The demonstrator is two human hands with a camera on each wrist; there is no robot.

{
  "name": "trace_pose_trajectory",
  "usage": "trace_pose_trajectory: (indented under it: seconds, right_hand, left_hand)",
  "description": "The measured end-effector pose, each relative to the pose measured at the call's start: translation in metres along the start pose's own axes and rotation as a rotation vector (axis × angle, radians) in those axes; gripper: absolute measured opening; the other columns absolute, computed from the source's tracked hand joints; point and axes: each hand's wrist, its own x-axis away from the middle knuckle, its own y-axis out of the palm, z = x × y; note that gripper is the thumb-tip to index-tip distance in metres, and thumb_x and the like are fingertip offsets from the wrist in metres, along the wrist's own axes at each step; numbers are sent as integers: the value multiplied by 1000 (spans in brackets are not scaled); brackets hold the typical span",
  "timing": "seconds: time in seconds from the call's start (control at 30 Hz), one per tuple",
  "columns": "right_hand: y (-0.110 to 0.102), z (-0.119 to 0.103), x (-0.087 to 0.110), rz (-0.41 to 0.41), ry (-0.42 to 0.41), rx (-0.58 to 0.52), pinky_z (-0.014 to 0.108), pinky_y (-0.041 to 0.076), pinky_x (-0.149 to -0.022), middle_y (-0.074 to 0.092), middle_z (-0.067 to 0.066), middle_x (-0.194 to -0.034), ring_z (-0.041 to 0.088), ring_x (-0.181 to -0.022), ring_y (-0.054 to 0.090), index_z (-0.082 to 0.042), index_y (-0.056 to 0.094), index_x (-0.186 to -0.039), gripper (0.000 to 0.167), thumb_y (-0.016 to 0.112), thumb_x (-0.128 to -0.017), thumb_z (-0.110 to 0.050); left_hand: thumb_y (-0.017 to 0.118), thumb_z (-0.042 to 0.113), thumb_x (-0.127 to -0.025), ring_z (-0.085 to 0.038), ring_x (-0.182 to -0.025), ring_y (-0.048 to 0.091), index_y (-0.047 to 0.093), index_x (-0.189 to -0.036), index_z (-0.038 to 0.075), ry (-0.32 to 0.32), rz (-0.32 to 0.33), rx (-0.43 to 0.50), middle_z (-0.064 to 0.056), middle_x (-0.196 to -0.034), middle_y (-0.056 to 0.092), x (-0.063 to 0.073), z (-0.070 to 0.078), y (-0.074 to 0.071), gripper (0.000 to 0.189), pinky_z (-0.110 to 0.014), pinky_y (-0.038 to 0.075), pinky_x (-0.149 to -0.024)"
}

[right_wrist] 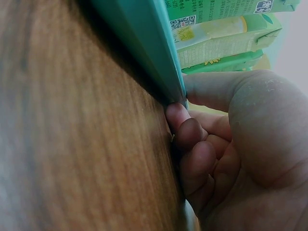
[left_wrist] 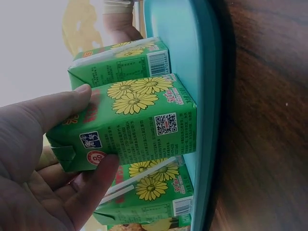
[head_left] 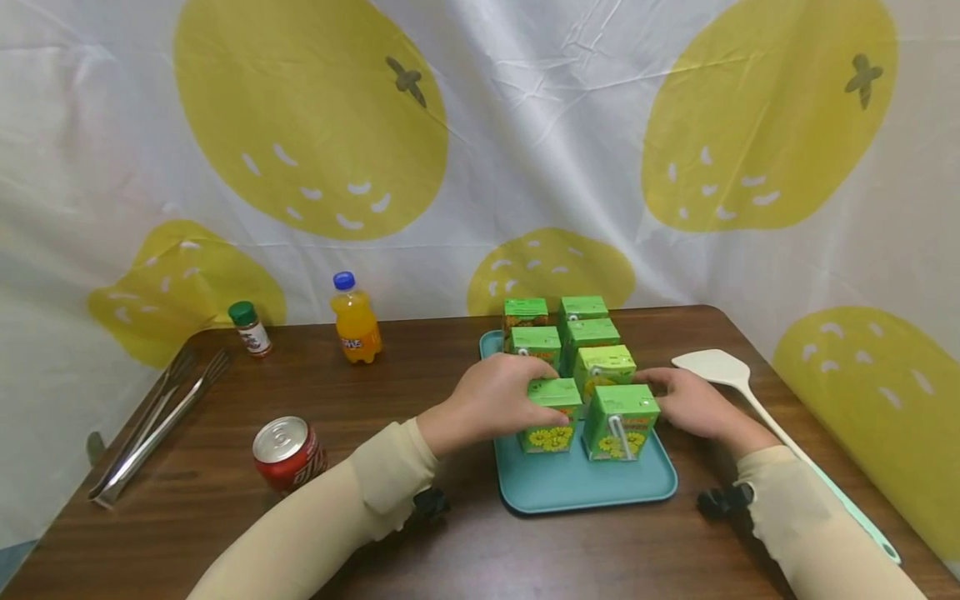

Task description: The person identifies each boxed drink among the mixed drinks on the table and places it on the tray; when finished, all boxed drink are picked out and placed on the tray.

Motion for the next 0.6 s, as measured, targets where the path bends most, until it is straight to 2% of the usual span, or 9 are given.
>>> trace_pose_trajectory:
  seconds: [0.1, 0.23, 0.3, 0.37, 0.47, 0.53, 0.6]
  right_hand:
    - [0, 1, 0, -4, 5, -19, 39, 50, -82, 74, 22, -130, 25, -92, 62, 10, 66, -145, 55, 77, -100, -20]
    - [1, 1, 0, -13, 14, -49, 36, 47, -70, 73, 18, -120, 18, -70, 57, 10, 65, -146, 57, 77, -99, -19]
    - [1, 1, -1, -14, 15, -50, 36, 47, -69, 73, 17, -119, 18, -69, 57, 10, 65, -146, 57, 76, -99, -20]
    - [1, 1, -1, -8, 12, -34, 37, 48, -73, 74, 19, -123, 21, -77, 61, 9, 66, -146, 57, 76, -99, -20]
    - [0, 2, -1, 6, 1, 6, 43, 52, -87, 73, 23, -132, 29, -100, 66, 8, 68, -144, 55, 77, -99, -23]
    - [0, 3, -1, 11, -4, 28, 47, 52, -96, 73, 24, -137, 31, -113, 64, 7, 69, -143, 55, 77, -100, -25]
    - [0, 3, -1, 9, -5, 30, 48, 52, -98, 73, 24, -137, 32, -115, 64, 8, 69, -143, 55, 78, -100, -25]
  left_hand:
    - [92, 46, -93, -16, -109, 77, 81, -132, 15, -8, -8, -7, 3, -126, 81, -1, 0, 1, 51, -35, 62, -87]
    - [91, 47, -94, -15, -109, 76, 80, -133, 16, -23, -16, -5, 4, -126, 80, 0, 0, 3, 51, -35, 62, -86]
    - [91, 46, -95, -15, -109, 76, 79, -133, 16, -33, -19, 8, 4, -127, 80, 0, 0, 3, 51, -34, 62, -87]
    - [90, 46, -96, -15, -110, 75, 78, -135, 16, -43, -20, 29, 3, -128, 79, 1, 0, 4, 51, -35, 61, -87]
    - [87, 48, -98, -15, -110, 75, 76, -138, 16, -55, -20, 50, 2, -129, 78, 3, 0, 6, 53, -36, 61, -86]
    - [85, 51, -99, -16, -111, 75, 74, -143, 15, -66, -24, 53, 1, -132, 78, 5, -1, 8, 58, -37, 62, -86]
    - [83, 56, -99, -17, -113, 74, 71, -147, 14, -77, -30, 50, 0, -136, 76, 6, -2, 10, 65, -38, 62, -88]
